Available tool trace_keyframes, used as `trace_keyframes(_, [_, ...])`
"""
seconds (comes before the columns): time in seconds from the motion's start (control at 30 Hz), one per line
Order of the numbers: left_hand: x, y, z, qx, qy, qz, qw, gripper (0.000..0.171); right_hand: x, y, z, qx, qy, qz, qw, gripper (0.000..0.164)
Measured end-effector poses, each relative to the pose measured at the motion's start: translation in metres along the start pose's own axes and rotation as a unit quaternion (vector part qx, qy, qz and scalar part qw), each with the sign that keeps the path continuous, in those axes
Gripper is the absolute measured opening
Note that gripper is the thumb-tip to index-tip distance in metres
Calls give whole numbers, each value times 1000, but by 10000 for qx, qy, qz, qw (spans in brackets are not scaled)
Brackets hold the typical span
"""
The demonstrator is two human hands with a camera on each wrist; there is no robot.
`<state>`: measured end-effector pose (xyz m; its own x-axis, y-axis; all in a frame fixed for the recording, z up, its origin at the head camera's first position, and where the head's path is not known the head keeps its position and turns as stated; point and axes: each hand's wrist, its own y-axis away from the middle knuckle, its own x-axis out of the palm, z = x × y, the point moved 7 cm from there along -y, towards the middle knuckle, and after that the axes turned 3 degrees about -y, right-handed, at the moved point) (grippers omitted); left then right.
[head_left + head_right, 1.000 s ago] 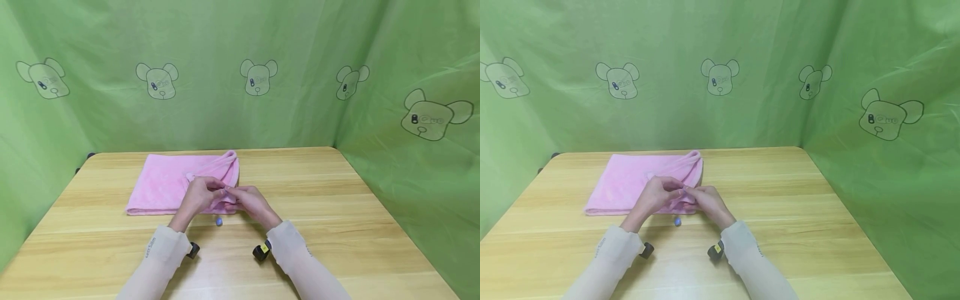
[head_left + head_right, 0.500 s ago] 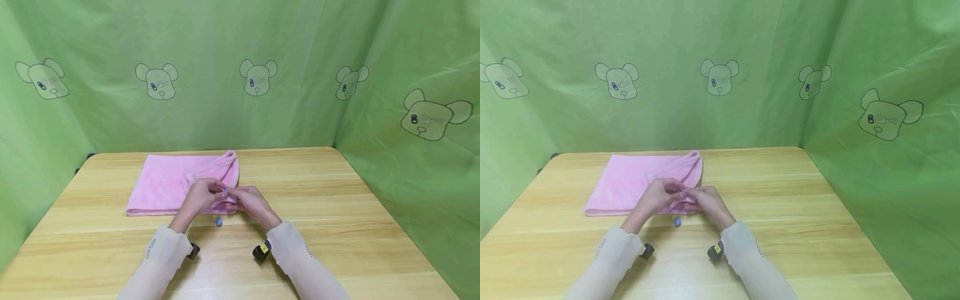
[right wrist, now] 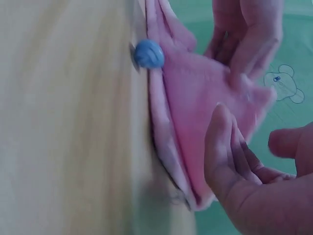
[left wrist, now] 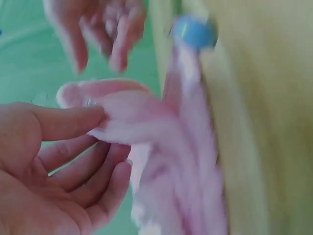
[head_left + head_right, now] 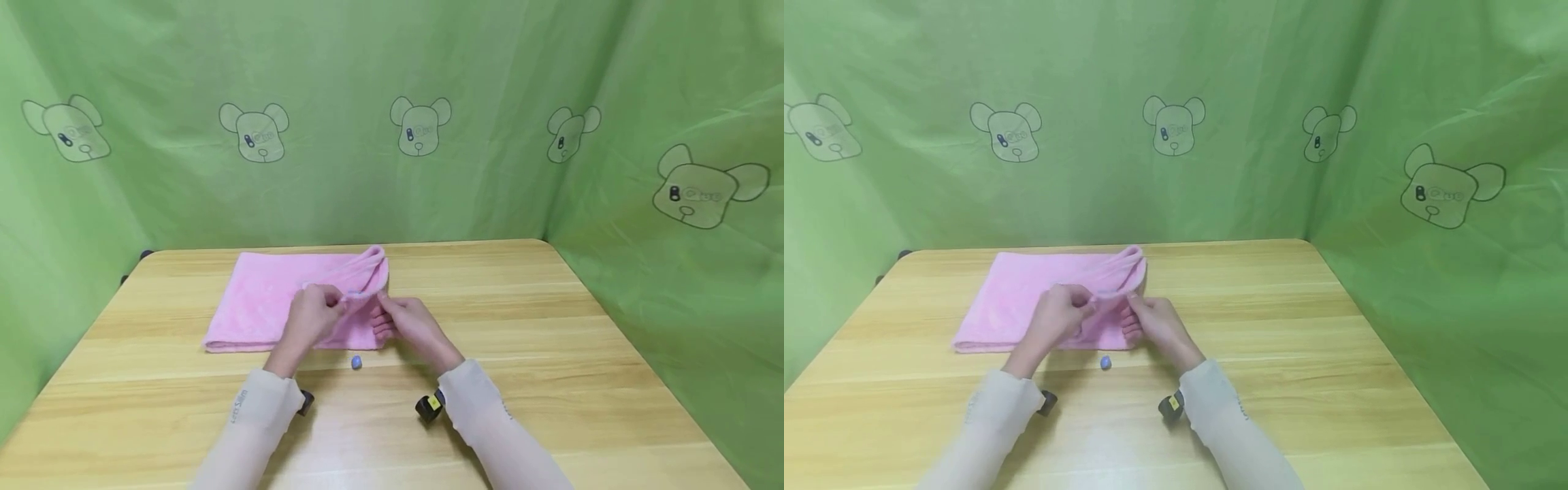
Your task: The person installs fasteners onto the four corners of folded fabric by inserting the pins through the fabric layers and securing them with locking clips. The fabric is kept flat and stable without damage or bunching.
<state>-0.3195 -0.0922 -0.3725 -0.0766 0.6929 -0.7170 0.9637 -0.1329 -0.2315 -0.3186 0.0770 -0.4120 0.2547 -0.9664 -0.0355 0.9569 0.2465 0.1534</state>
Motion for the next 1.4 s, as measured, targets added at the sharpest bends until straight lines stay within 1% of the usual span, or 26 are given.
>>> trace_keyframes(0.07, [-11, -2, 12, -317, 2, -150, 9994, 5, -5, 1, 7, -178, 435, -221, 9986, 34])
trace_keyframes(0.13, [-18, -4, 24, -608, -32, -187, 9980, 8, -11, 2, 14, -323, 881, -477, 9944, 28])
trace_keyframes(0.2, [-21, -4, 36, -820, -127, -90, 9965, 10, -16, 3, 18, -444, 1364, -704, 9871, 21])
trace_keyframes(0.27, [-19, -4, 47, -1004, -170, 116, 9947, 12, -20, 5, 21, -520, 1879, -845, 9772, 18])
trace_keyframes(0.37, [-15, -3, 58, -1189, -260, 319, 9921, 15, -20, 5, 21, -556, 2531, -790, 9626, 15])
trace_keyframes(0.47, [-14, -3, 62, -1283, -263, 340, 9908, 17, -16, 4, 18, -610, 2957, -595, 9515, 14])
trace_keyframes(0.53, [-16, -2, 60, -1285, -259, 313, 9909, 18, -11, 4, 16, -660, 3129, -459, 9464, 15])
trace_keyframes(0.63, [-18, -2, 54, -1195, -247, 268, 9922, 17, 0, 4, 15, -719, 3495, -203, 9340, 21])
trace_keyframes(0.7, [-20, -3, 50, -1114, -262, 237, 9931, 16, 9, 6, 13, -703, 3806, 0, 9221, 28])
trace_keyframes(0.77, [-21, -3, 48, -1075, -283, 190, 9936, 15, 16, 7, 10, -633, 4151, 187, 9074, 34])
trace_keyframes(0.87, [-23, -3, 44, -990, -293, 110, 9946, 14, 19, 8, 6, -528, 4446, 293, 8937, 38])
trace_keyframes(0.97, [-24, -3, 36, -859, -228, 66, 9960, 14, 19, 9, 4, -563, 4539, 231, 8890, 38])
trace_keyframes(1.07, [-20, -2, 24, -727, -122, 220, 9970, 13, 19, 8, 4, -781, 4582, 116, 8854, 33])
trace_keyframes(1.17, [-13, -1, 14, -571, -25, 446, 9974, 11, 18, 7, 5, -957, 4588, 13, 8834, 24])
trace_keyframes(1.2, [-11, 0, 10, -495, -30, 510, 9975, 10, 17, 7, 5, -968, 4580, -22, 8837, 22])
trace_keyframes(1.3, [-4, 1, -1, -138, -98, 613, 9980, 6, 16, 7, 5, -944, 4535, -77, 8862, 16])
trace_keyframes(1.4, [4, 3, -14, 197, -134, 766, 9968, 4, 14, 7, 6, -821, 4416, -113, 8934, 13])
